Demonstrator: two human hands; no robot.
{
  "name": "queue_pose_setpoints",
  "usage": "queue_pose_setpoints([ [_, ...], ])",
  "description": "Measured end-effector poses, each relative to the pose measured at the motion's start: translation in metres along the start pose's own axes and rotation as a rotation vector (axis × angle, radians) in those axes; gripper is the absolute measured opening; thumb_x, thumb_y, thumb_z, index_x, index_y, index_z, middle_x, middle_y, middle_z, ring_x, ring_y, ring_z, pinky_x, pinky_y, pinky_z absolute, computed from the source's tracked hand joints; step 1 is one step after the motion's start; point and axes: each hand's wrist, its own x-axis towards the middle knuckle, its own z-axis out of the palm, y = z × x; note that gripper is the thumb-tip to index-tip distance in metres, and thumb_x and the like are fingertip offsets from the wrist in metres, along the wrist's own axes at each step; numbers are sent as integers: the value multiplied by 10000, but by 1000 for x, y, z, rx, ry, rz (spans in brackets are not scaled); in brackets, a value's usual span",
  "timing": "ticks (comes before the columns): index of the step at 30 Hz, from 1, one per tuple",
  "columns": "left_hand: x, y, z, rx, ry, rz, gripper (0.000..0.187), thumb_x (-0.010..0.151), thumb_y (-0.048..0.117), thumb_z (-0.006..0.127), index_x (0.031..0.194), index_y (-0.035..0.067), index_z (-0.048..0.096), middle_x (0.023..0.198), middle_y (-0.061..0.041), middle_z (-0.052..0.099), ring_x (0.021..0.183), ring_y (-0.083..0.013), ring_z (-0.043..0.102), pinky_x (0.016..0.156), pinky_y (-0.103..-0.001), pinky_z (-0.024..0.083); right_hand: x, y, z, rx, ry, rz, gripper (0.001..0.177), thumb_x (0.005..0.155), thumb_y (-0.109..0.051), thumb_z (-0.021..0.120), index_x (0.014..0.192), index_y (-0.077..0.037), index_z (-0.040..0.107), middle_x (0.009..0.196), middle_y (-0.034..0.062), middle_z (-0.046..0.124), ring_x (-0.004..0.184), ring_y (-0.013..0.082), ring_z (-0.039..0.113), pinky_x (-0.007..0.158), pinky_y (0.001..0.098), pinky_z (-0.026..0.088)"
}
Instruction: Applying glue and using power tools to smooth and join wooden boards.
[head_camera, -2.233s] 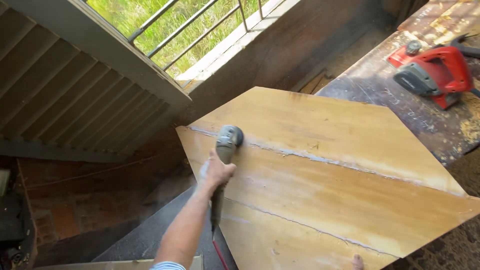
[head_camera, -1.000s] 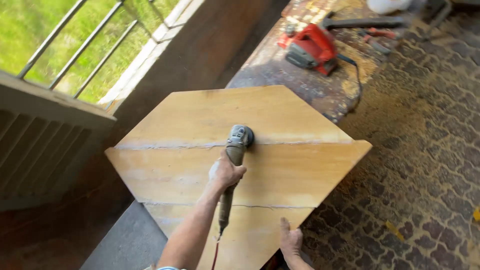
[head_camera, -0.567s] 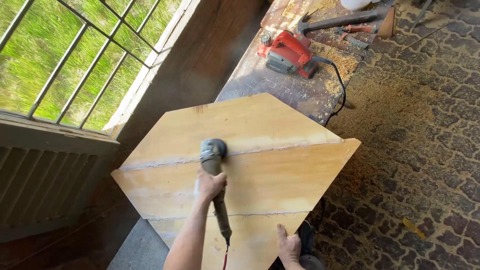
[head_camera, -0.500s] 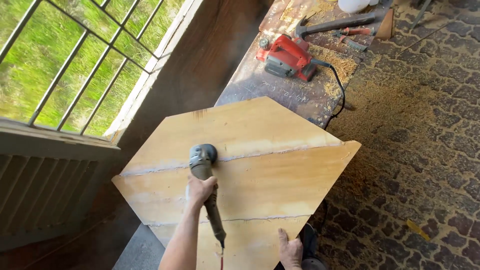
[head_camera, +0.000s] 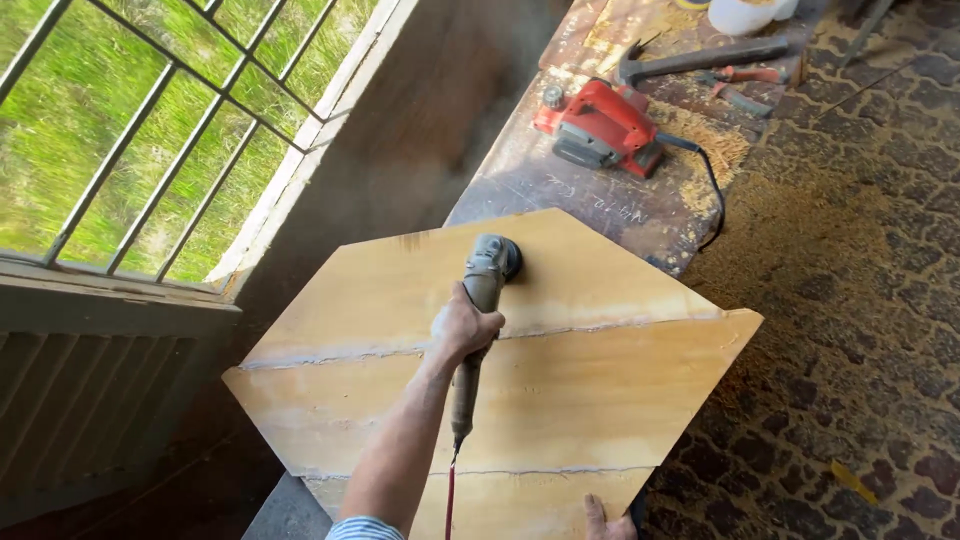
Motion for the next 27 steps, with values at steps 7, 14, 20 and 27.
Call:
queue_pose_setpoints([
  [7, 51, -88, -54, -174, 87, -157, 595, 746, 283, 752, 1172, -76, 543, 822, -167, 765, 754, -286, 777, 705, -393, 612, 10, 78, 1, -98, -95, 44, 607, 840, -412, 760, 1268, -2, 634, 1083, 178, 745, 1023, 314, 729, 892, 433, 566],
  [14, 65, -90, -67, -223, 249, -267, 764, 690, 283, 804, 1269, -103, 489, 967, -244, 713, 809, -343, 739, 663, -460, 603, -14, -17, -10, 9, -57, 327, 663, 822, -456, 764, 1280, 4, 629, 1102, 209, 765, 1045, 346, 736, 892, 466, 565],
  [20, 56, 9, -16, -68, 128, -153, 799, 679, 340, 791, 1271, -65, 438, 1052, -293, 689, 921, -391, 718, 777, -491, 584, -25, -51, -9, -72, -75, 235, 718, 769, -524, 784, 1231, 7, 640, 1058, 182, 788, 1026, 300, 767, 897, 418, 587],
  [27, 6, 163, 70, 84, -87, 154, 692, 677, 320, 768, 1205, -17, 474, 949, -251, 733, 896, -391, 736, 814, -474, 569, -31, -109, -18, -26, -64, 205, 660, 763, -547, 763, 1218, -75, 683, 1004, 132, 814, 970, 282, 794, 818, 400, 602],
])
